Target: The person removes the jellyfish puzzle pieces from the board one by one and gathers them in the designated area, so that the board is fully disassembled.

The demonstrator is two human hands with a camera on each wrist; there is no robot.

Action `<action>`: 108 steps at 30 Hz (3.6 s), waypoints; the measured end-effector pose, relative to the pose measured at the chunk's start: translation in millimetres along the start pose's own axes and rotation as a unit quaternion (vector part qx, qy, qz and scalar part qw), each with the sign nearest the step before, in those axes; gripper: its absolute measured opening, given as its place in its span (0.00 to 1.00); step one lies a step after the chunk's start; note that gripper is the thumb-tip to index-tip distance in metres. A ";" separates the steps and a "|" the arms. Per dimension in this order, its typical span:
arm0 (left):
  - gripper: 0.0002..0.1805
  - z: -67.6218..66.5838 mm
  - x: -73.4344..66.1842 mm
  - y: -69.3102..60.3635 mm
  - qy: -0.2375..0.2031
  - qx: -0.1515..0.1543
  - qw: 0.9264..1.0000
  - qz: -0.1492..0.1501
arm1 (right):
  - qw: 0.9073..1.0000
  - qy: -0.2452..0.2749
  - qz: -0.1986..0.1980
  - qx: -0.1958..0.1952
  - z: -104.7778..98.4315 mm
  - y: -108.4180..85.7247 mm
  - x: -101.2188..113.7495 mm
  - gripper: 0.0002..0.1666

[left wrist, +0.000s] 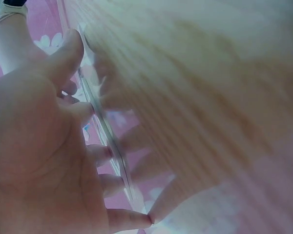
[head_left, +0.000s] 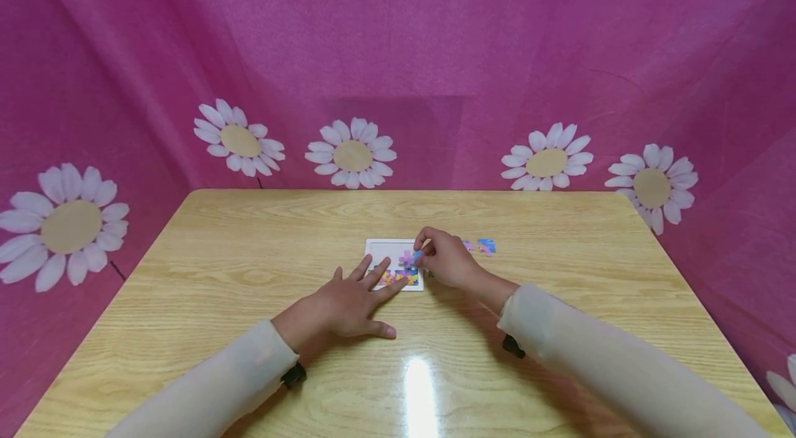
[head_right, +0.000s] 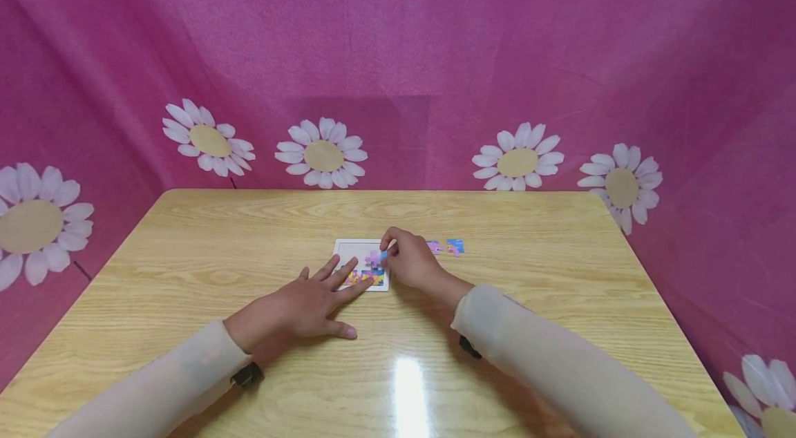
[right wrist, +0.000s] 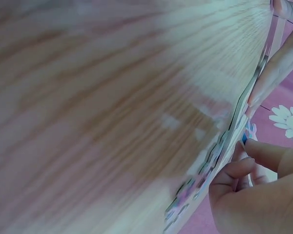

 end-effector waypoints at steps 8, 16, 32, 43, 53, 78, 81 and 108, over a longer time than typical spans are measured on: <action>0.49 1.0 -0.2 -0.2 0.002 -0.003 1.000 -0.002 | 1.000 0.005 -0.002 0.001 -8.2 -9.6 -11.6 0.08; 0.49 -1.4 -1.2 -1.1 0.006 -0.008 1.000 0.000 | 0.999 0.041 -0.003 -0.007 -21.7 -21.6 -26.7 0.07; 0.49 -2.2 -2.7 -2.5 0.005 -0.002 1.000 -0.001 | 0.999 0.026 0.013 -0.029 -53.4 -52.7 -56.6 0.07; 0.50 -0.2 -1.5 -0.8 0.003 0.000 1.000 -0.004 | 0.999 0.008 0.029 -0.036 -68.9 -78.8 -80.5 0.07; 0.50 0.5 -1.3 -0.8 -0.003 0.001 1.000 -0.005 | 0.999 -0.017 0.029 -0.033 -69.2 -82.1 -92.4 0.06; 0.49 -0.4 -1.4 -1.2 -0.004 -0.004 1.000 -0.004 | 0.998 -0.056 0.039 -0.017 -63.7 -78.9 -91.6 0.04; 0.49 -1.2 -1.3 -1.2 -0.004 -0.006 1.000 -0.001 | 0.998 -0.050 0.042 -0.014 -63.9 -79.6 -91.3 0.05; 0.44 4.2 20.2 -31.0 -0.046 -0.018 0.999 -0.007 | 1.000 -0.011 0.007 -0.017 -61.9 -61.0 -57.2 0.08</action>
Point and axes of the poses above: each hand's wrist, its own y-axis towards the middle knuckle, its own z-axis out of the palm, x = y × z, the point moved 9 cm from there along y, towards the middle knuckle, and after that the axes turned 13 degrees about x, right-handed, at the moved point
